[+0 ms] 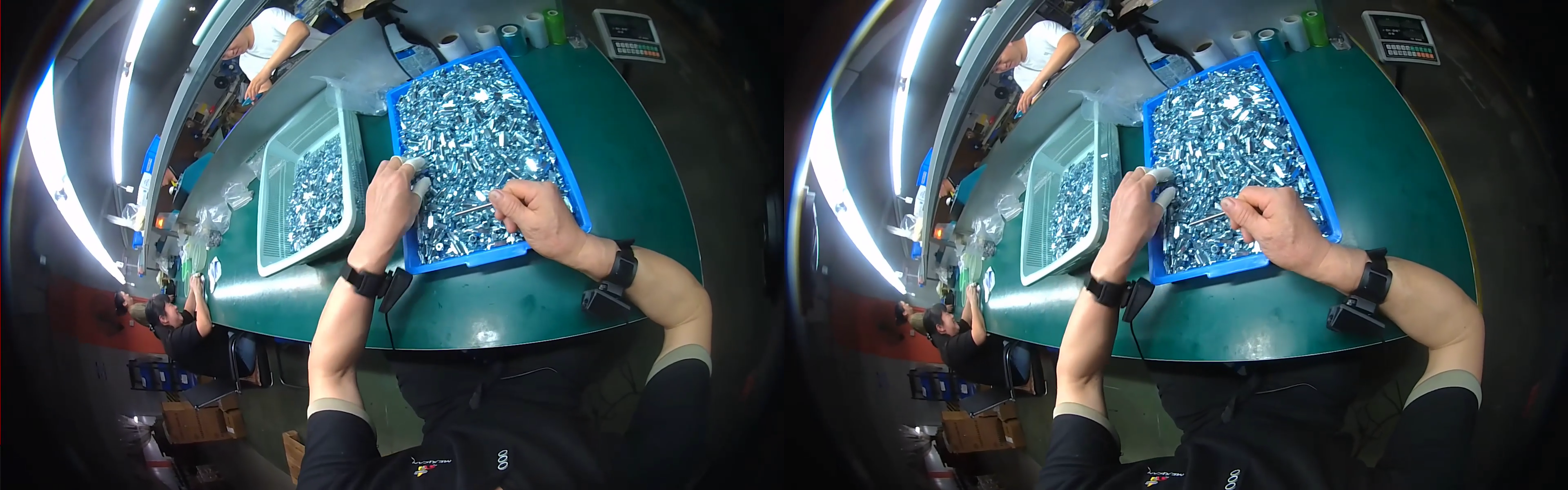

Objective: The person picks up a metal part and a small rod from a blue tray, fits the rod into the part, and places the assembled unit back into the tray, repeating this process several times.

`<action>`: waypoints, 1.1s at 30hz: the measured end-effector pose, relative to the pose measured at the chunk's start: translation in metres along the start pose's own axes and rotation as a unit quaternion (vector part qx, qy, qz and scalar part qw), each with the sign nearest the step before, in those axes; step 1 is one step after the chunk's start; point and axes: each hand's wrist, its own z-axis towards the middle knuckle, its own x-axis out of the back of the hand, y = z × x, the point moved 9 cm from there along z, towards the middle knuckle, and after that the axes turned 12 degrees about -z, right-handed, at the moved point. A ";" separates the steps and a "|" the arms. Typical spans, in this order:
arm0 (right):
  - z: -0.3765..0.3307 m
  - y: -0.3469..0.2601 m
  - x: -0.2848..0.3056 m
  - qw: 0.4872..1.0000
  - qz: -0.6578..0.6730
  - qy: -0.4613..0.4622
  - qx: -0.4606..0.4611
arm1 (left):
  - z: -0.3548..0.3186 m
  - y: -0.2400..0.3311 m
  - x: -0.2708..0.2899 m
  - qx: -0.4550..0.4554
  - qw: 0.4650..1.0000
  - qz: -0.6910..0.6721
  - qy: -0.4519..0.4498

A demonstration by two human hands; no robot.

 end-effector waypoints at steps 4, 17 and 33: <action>0.001 -0.006 -0.004 1.000 -0.006 -0.016 0.008 | 0.008 -0.015 -0.010 -0.004 0.999 0.032 0.022; 0.002 0.001 0.003 0.999 -0.004 0.030 0.010 | -0.044 0.028 0.000 0.039 0.972 -0.229 -0.025; -0.001 -0.006 -0.004 0.998 -0.053 -0.027 0.028 | -0.044 0.066 0.004 -0.007 0.970 -0.241 -0.015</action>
